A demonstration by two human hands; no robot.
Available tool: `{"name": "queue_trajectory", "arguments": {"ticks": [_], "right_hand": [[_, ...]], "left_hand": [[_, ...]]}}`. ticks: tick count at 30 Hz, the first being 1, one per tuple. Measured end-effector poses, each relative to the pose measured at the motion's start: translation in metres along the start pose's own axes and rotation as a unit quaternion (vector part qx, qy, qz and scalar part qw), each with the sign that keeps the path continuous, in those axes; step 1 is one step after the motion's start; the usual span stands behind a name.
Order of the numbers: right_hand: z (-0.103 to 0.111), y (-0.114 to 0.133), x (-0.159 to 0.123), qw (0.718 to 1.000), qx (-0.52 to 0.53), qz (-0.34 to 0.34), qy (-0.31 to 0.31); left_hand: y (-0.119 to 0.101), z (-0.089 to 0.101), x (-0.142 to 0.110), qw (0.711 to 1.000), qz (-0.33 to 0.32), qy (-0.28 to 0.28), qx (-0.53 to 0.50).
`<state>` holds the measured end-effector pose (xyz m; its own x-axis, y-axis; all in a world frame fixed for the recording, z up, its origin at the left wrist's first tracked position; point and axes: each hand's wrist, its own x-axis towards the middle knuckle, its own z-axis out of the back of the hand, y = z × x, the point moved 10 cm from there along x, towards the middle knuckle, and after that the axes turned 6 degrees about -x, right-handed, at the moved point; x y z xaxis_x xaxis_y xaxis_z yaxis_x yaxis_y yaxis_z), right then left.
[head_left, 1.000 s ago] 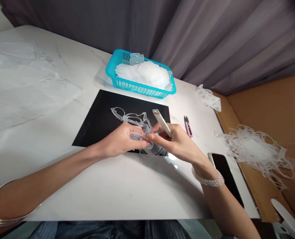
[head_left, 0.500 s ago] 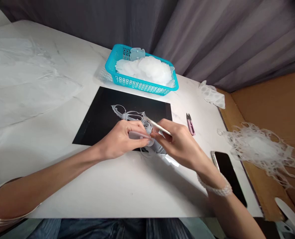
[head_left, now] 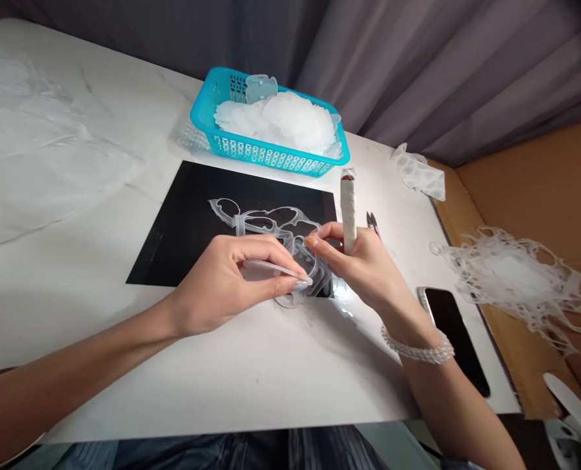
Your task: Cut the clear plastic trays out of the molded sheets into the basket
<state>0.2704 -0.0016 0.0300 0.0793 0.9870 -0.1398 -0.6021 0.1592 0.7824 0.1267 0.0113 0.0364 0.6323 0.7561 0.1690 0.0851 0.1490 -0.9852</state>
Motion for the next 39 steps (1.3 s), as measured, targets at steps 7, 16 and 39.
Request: {"name": "queue_trajectory", "arguments": {"ticks": [7,16,39], "right_hand": [[0.023,0.015,-0.019,0.994,-0.038,0.028,-0.103],[0.0,0.045,-0.039,0.989,0.069,0.133,0.015],[0.003,0.011,-0.032,0.991,0.132,0.018,-0.024]], "left_hand": [[0.006,0.004,-0.004,0.996,0.029,-0.047,-0.07],[0.006,0.004,-0.006,0.993,0.009,-0.044,-0.108],[0.028,-0.002,-0.003,0.958,0.112,-0.042,-0.262]]}}
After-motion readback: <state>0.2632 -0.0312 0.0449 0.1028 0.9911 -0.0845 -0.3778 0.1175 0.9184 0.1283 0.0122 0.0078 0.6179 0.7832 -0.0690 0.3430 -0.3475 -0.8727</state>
